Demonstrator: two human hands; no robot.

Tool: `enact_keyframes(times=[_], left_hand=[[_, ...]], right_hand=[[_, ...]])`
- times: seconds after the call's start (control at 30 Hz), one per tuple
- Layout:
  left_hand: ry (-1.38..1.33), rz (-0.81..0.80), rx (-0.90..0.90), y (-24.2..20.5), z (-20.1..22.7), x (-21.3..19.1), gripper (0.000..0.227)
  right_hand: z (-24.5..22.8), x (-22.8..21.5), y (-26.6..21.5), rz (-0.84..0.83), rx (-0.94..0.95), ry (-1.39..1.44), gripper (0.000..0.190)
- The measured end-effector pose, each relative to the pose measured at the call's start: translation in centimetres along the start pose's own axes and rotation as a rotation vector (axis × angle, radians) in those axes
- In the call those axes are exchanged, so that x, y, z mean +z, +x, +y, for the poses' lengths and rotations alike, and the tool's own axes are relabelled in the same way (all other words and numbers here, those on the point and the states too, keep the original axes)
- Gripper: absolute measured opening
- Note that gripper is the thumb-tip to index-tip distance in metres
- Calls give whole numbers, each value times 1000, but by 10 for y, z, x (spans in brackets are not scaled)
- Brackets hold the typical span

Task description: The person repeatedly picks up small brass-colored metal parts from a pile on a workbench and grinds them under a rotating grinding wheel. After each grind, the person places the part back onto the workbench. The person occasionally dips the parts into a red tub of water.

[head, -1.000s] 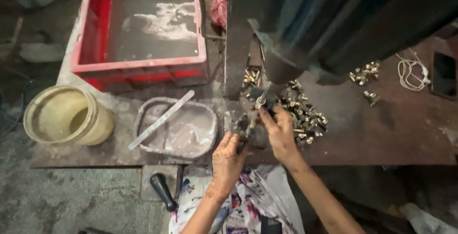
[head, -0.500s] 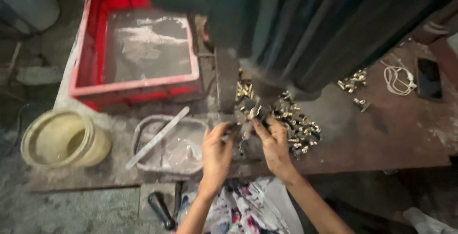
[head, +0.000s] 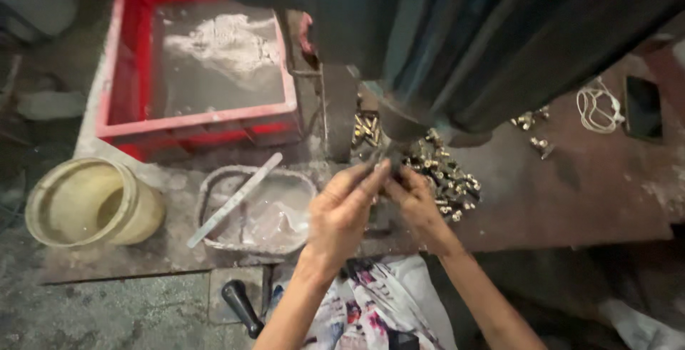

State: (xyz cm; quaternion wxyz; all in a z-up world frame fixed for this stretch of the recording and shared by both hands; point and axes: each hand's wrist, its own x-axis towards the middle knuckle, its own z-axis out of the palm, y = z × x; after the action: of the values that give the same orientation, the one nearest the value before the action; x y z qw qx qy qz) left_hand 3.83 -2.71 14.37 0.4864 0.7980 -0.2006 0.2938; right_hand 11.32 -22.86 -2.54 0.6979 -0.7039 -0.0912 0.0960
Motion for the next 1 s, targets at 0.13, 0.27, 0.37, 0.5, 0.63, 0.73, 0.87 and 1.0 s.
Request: enact_keyframes(times=[0.13, 0.27, 0.37, 0.5, 0.63, 0.73, 0.87, 1.0], left_hand=[[225, -61, -106, -6, -53, 14, 43], [244, -171, -452, -55, -84, 24, 31], [-47, -254, -570, -69, -75, 37, 27], [-165, -831, -404, -88, -61, -2, 26], [-671, 214, -823, -84, -89, -49, 19], [-510, 415, -720, -72, -91, -44, 19], [-60, -5, -533, -73, -58, 5, 32], [-74, -23, -552, -72, -43, 51, 36]], right_hand=[[6, -9, 5, 32, 13, -277, 32], [-14, 2, -27, 24, 44, -427, 33], [-55, -1, -44, -161, 119, -525, 34], [-86, -11, -62, -602, 42, -1003, 39], [-46, -2, -45, -215, -475, -1035, 27], [-17, 0, -27, -98, -623, -1097, 31], [-2, -4, -26, -121, -497, -1153, 43], [4, 1, -38, 95, -167, -710, 47]])
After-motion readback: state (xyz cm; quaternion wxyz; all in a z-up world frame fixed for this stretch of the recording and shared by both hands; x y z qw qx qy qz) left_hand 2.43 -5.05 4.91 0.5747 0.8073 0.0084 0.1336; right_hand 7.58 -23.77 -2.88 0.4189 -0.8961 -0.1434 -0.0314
